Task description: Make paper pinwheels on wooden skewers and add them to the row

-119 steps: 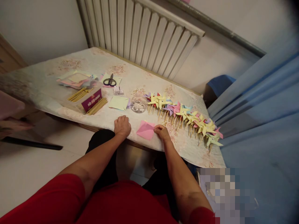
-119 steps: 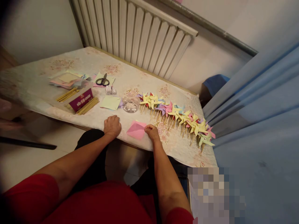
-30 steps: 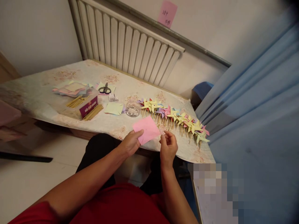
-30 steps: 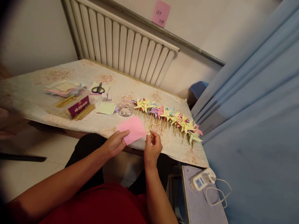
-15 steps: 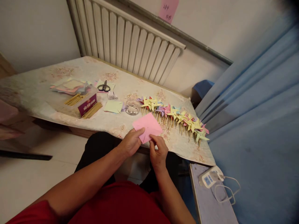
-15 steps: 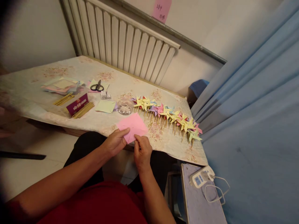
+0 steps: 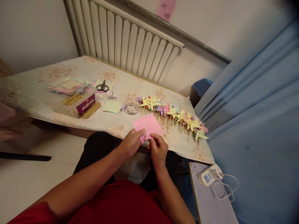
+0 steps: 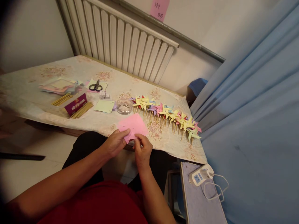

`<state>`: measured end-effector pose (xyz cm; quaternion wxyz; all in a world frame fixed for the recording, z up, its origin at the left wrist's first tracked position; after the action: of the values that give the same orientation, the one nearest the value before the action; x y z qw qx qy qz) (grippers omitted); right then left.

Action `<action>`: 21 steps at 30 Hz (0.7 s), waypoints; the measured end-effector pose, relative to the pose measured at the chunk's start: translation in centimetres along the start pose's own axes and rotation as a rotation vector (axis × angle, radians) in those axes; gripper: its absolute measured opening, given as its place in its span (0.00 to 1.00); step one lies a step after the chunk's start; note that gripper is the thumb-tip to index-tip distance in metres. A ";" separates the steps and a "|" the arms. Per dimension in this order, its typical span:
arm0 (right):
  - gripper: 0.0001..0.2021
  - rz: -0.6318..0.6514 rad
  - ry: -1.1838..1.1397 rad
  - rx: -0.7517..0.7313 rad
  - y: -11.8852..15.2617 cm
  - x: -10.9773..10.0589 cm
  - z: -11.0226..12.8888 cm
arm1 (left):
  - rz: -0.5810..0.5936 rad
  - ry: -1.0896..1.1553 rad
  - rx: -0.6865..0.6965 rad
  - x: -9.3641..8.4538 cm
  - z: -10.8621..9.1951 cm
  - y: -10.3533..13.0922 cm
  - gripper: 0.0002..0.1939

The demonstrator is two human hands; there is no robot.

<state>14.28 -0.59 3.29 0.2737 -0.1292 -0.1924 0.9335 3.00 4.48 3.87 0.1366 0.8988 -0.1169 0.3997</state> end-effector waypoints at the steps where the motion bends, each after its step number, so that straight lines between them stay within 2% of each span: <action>1: 0.08 -0.005 -0.024 0.039 0.0 0.1 -0.1 | 0.004 -0.008 -0.001 0.1 0.0 0.0 0.12; 7: 0.09 -0.013 -0.108 0.165 -0.3 0.4 0.4 | 0.020 -0.011 0.024 0.0 0.2 -0.1 0.12; 11: 0.11 -0.025 -0.092 0.218 -0.4 0.5 0.6 | 0.012 -0.027 0.030 -0.1 0.3 -0.1 0.09; 15: 0.11 -0.059 -0.065 0.276 -0.4 0.7 0.5 | 0.008 -0.012 0.025 0.0 0.3 -0.1 0.12; 21: 0.11 -0.068 -0.048 0.293 -0.8 0.9 0.3 | -0.011 -0.013 0.038 -0.1 0.5 -0.2 0.12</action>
<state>13.76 0.44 3.75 0.3166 -0.0590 -0.0651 0.9445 3.34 4.52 3.45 0.1206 0.9045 -0.1053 0.3953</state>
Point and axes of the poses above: each hand's wrist, its own y-axis away from the middle knuckle, its own x-axis out of the palm, z = x × y, the point moved 5 cm from there along -y, towards the middle knuckle, and after that the axes turned 8 degrees about -z, right-handed, at the moved point
